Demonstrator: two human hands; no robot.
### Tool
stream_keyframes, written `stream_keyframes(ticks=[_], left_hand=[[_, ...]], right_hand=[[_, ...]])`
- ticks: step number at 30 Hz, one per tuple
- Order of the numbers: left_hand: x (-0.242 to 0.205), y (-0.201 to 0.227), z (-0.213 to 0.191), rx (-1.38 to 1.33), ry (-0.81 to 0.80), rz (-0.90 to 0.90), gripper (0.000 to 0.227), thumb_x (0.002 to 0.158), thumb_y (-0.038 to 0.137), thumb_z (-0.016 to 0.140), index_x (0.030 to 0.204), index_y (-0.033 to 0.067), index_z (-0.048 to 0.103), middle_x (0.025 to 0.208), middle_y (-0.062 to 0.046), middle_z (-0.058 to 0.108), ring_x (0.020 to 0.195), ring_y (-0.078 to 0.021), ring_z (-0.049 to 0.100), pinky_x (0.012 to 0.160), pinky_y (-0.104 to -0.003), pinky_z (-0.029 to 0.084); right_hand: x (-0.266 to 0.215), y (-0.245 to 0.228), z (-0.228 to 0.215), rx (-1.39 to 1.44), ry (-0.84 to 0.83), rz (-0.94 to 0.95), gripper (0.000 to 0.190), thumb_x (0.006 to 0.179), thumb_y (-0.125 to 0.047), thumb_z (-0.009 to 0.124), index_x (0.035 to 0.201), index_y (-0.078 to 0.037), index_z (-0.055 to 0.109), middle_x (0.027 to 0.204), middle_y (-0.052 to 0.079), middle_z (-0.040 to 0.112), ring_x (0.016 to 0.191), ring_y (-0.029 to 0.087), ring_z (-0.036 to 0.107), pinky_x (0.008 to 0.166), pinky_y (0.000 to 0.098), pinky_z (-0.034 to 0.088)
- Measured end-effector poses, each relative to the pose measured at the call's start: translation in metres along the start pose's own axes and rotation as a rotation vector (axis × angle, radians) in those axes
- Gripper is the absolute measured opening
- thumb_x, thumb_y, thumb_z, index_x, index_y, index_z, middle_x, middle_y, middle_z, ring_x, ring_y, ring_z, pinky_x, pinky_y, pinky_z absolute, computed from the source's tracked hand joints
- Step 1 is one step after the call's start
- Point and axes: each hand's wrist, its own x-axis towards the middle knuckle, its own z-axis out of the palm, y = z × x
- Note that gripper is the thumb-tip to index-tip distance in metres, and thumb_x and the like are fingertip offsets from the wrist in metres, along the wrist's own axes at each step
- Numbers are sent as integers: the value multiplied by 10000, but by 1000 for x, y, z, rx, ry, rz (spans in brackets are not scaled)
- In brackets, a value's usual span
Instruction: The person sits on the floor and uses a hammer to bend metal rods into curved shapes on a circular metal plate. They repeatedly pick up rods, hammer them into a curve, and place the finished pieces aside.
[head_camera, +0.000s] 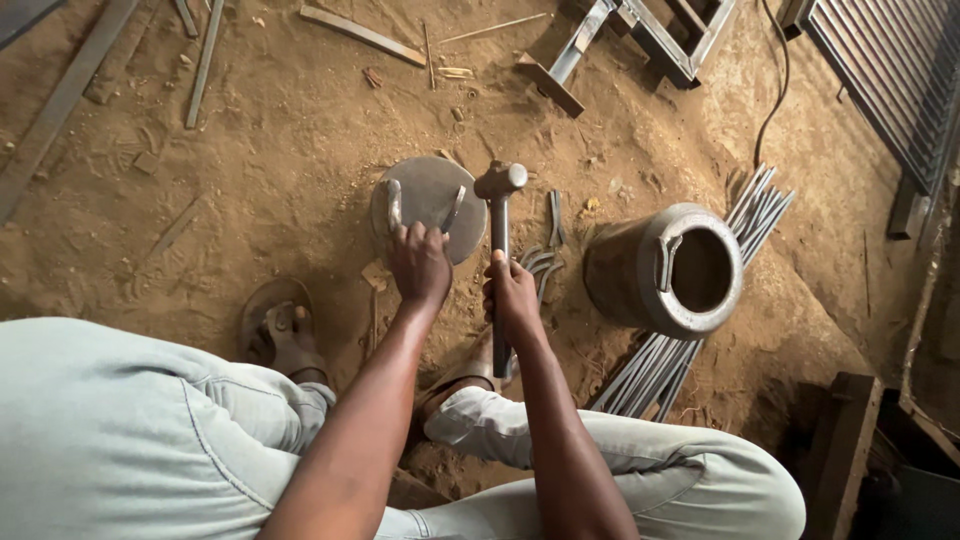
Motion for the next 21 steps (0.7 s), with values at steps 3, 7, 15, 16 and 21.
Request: stream_keyframes(ticks=[3,7,15,16,21], left_hand=[[-5,-2,0,-9,-28,-4,155,990,190,685,885,89,737,952,-102,688,1032,-295,598,936,-473,454],[-1,-2,-3,-33,-3,2,114,954,163,689,933,63,739,938,-114,689,1004,-294,603,922,-479,462],[4,-5,-5,-8,20,0,103,974,134,662,948,50,715,1008,-136,688,1080,-313,607,959,-440,474],[3,-5,-5,-1,35,16,125,963,137,663,1007,34,717,1014,-140,686,1066,-313,606,955,-444,473],[1,-6,-11,5,-53,-10,159,956,192,681,945,35,705,1000,-140,679,1043,-322,611,941,-465,474]], right_hand=[[-1,4,-1,4,1,1,408,1027,-461,561,905,-72,571,598,12,499,436,116,483,378,291,387],[-1,0,0,34,-6,-28,399,1025,-445,562,908,-64,571,600,3,499,435,112,477,376,293,390],[-11,-13,3,7,4,-69,371,1038,-408,570,916,-57,572,618,-10,506,446,97,468,392,284,398],[-13,-14,3,-19,9,-78,369,1039,-405,570,918,-56,569,623,-12,511,453,95,477,398,284,408],[-23,-21,13,-77,28,-144,343,1027,-386,570,914,-63,585,612,-5,521,445,98,477,391,281,400]])
